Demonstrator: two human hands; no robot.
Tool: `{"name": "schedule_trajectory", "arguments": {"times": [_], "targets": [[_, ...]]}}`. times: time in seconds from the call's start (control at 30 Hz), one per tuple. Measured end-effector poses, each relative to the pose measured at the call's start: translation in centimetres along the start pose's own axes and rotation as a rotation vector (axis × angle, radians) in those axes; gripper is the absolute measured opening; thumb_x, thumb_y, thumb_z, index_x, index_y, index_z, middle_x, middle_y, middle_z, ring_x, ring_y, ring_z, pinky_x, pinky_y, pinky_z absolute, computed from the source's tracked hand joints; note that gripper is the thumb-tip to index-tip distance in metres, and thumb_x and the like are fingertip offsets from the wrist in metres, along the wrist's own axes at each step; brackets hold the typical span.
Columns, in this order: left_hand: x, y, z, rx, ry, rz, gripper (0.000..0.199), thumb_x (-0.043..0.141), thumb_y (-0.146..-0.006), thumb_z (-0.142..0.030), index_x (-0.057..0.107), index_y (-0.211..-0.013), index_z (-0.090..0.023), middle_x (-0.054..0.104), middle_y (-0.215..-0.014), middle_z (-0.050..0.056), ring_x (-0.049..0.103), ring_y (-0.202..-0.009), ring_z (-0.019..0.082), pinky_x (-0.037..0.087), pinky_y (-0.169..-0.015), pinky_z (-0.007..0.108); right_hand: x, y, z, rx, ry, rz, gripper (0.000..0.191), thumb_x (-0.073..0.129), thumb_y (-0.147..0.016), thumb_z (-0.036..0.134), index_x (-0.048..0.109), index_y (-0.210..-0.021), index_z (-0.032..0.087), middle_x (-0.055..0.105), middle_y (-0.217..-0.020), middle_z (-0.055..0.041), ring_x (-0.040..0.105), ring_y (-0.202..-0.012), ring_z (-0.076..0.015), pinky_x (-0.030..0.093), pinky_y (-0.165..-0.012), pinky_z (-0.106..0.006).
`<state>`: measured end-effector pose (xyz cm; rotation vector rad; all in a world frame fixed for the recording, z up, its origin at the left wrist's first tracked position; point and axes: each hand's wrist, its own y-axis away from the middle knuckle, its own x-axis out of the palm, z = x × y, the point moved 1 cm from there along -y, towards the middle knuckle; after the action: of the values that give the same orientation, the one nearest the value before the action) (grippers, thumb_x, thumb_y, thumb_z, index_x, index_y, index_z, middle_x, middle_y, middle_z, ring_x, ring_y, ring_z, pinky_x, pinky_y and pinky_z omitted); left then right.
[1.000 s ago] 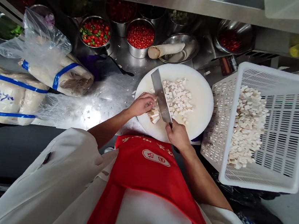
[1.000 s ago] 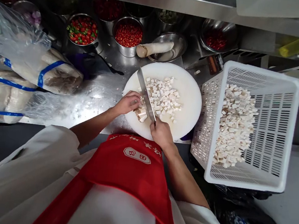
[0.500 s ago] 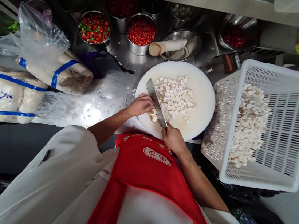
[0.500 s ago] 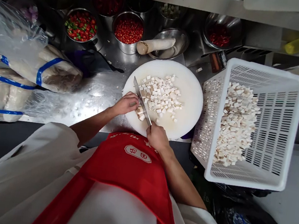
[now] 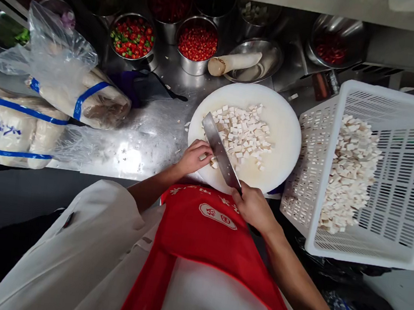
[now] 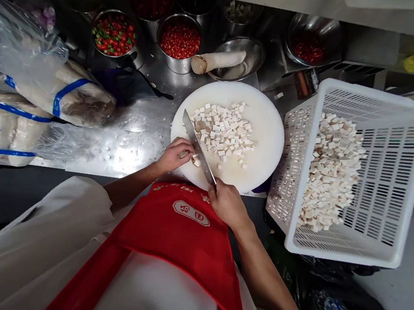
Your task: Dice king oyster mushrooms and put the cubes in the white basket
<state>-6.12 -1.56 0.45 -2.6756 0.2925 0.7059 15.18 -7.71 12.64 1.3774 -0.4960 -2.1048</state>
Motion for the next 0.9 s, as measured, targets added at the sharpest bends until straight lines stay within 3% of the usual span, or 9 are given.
{"name": "schedule_trajectory", "arguments": {"times": [0.13,0.27,0.4,0.5,0.6,0.67,0.73,0.9], "targets": [[0.5,0.1,-0.3,-0.018,-0.025,0.001,0.003,0.062,-0.088,-0.021,0.064,-0.085,-0.020,0.065,-0.094,0.004,0.060,-0.096,0.016,0.052,-0.088,0.031,1.5,-2.1,0.1,0.038,0.062,0.030,0.025,0.040,-0.095,0.025,0.063,-0.097,0.015,0.073,-0.085,-0.0139,0.069,-0.079,-0.0264,0.038,-0.068,-0.031],[0.5,0.3,-0.7,-0.021,-0.026,0.031,0.004,0.062,-0.088,-0.021,0.064,-0.085,-0.020,0.064,-0.094,0.004,0.060,-0.096,0.015,0.052,-0.088,0.030,2.4,-3.6,-0.5,0.021,0.024,-0.034,0.026,0.039,-0.095,0.028,0.062,-0.096,0.016,0.073,-0.087,-0.0133,0.069,-0.082,-0.0254,0.039,-0.069,-0.029],[0.0,1.6,-1.0,-0.037,-0.043,0.041,0.009,0.061,-0.089,-0.023,0.064,-0.098,-0.021,0.062,-0.105,0.005,0.059,-0.106,0.016,0.051,-0.096,0.032,1.7,-3.1,-1.2,0.007,-0.083,-0.161,0.030,0.039,-0.094,0.032,0.065,-0.098,0.016,0.073,-0.087,-0.0117,0.068,-0.082,-0.0250,0.042,-0.071,-0.029],[-0.2,3.0,-1.0,-0.099,-0.088,-0.005,0.016,0.060,-0.090,-0.024,0.062,-0.106,-0.020,0.060,-0.111,0.006,0.058,-0.109,0.016,0.051,-0.097,0.032,0.7,-1.6,-1.4,-0.012,-0.202,-0.257,0.037,0.044,-0.091,0.033,0.064,-0.116,0.015,0.071,-0.080,-0.0076,0.066,-0.076,-0.0236,0.045,-0.070,-0.029],[0.3,3.2,-1.1,-0.064,-0.167,0.078,0.015,0.061,-0.090,-0.026,0.062,-0.104,-0.021,0.061,-0.109,0.005,0.057,-0.108,0.018,0.050,-0.097,0.035,0.2,0.2,-1.7,-0.066,-0.315,-0.281,0.059,0.048,-0.086,0.025,0.045,-0.144,0.016,0.067,-0.082,-0.0026,0.063,-0.073,-0.0193,0.048,-0.073,-0.028],[0.9,2.2,-1.3,0.009,-0.224,0.185,0.015,0.063,-0.089,-0.026,0.064,-0.103,-0.021,0.061,-0.111,0.006,0.055,-0.111,0.020,0.048,-0.099,0.037,0.2,1.1,-2.1,-0.140,-0.366,-0.300,0.073,0.047,-0.083,0.018,0.030,-0.154,0.019,0.065,-0.090,-0.0018,0.062,-0.076,-0.0175,0.050,-0.077,-0.029],[1.2,0.3,-1.8,0.068,-0.248,0.228,0.016,0.063,-0.089,-0.027,0.064,-0.103,-0.021,0.060,-0.112,0.007,0.053,-0.111,0.021,0.048,-0.098,0.038,0.5,1.5,-2.8,-0.213,-0.364,-0.330,0.077,0.046,-0.082,0.015,0.027,-0.156,0.023,0.061,-0.096,-0.0031,0.061,-0.085,-0.0182,0.050,-0.083,-0.031],[0.5,-5.8,-5.4,0.162,-0.259,0.069,0.018,0.053,-0.095,-0.034,0.064,-0.096,-0.021,0.059,-0.103,0.007,0.056,-0.103,0.020,0.048,-0.093,0.037,1.3,1.4,-4.7,-0.187,-0.178,-0.311,0.067,0.044,-0.087,0.016,0.037,-0.153,0.026,0.054,-0.110,-0.0100,0.059,-0.100,-0.0238,0.049,-0.088,-0.037]]}}
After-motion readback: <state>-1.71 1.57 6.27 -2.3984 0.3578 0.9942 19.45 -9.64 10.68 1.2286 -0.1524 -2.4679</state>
